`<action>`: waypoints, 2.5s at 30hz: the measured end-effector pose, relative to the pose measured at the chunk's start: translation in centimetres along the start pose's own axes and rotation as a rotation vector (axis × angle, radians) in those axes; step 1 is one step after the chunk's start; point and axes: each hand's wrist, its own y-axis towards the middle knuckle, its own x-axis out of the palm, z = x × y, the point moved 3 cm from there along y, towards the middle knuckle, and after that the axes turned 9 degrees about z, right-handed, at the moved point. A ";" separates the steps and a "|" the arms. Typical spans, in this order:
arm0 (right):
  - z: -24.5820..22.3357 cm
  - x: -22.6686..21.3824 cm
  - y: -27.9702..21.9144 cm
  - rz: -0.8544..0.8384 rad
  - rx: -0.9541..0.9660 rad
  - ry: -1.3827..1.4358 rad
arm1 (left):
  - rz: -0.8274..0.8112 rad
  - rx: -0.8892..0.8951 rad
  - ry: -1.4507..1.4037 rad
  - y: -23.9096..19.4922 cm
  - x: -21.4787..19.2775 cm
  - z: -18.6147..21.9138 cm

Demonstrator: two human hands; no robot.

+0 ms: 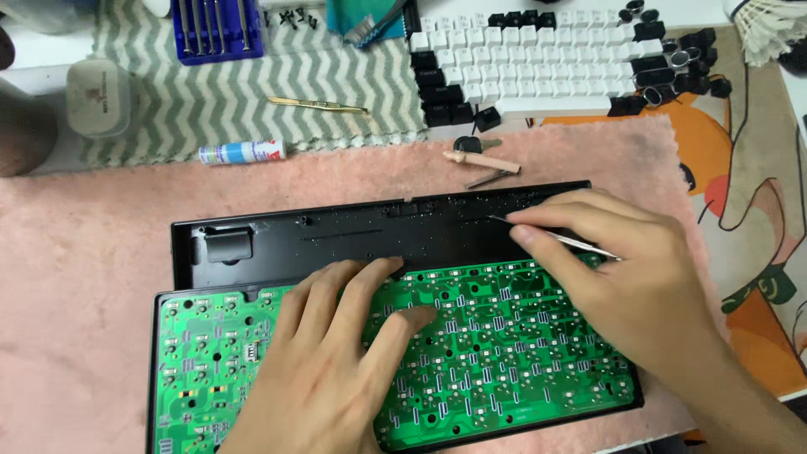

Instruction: The person uses a small metal tool to scrape and clean specific contact points on the underside of a green keyboard circuit board. The board is held steady with the left hand while the right hand performs the scraping action across multiple areas.

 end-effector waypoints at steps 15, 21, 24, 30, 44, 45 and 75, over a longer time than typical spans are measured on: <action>1.5 1.1 -0.2 -0.041 -0.145 -0.003 | 0.022 0.020 0.073 -0.4 1.0 -0.4; 0.5 0.6 -0.4 -0.010 -0.133 -0.017 | -0.016 0.014 0.018 -0.2 0.5 -0.3; -0.5 -0.1 -0.9 -0.010 -0.196 -0.044 | -0.035 -0.004 -0.057 0.5 -0.5 0.0; -2.1 -1.7 -5.4 -0.206 0.092 -0.257 | -0.051 -0.031 -0.070 0.5 -0.8 0.3; -2.3 1.5 -11.3 -0.145 0.118 -0.180 | -0.095 -0.016 -0.013 0.5 -0.8 0.6; -4.0 1.7 -10.7 0.028 0.085 -0.180 | -0.095 -0.011 -0.006 0.5 -0.8 0.6; -2.4 3.3 -11.4 0.006 -0.142 -0.113 | -0.109 0.005 0.046 0.0 -0.1 0.9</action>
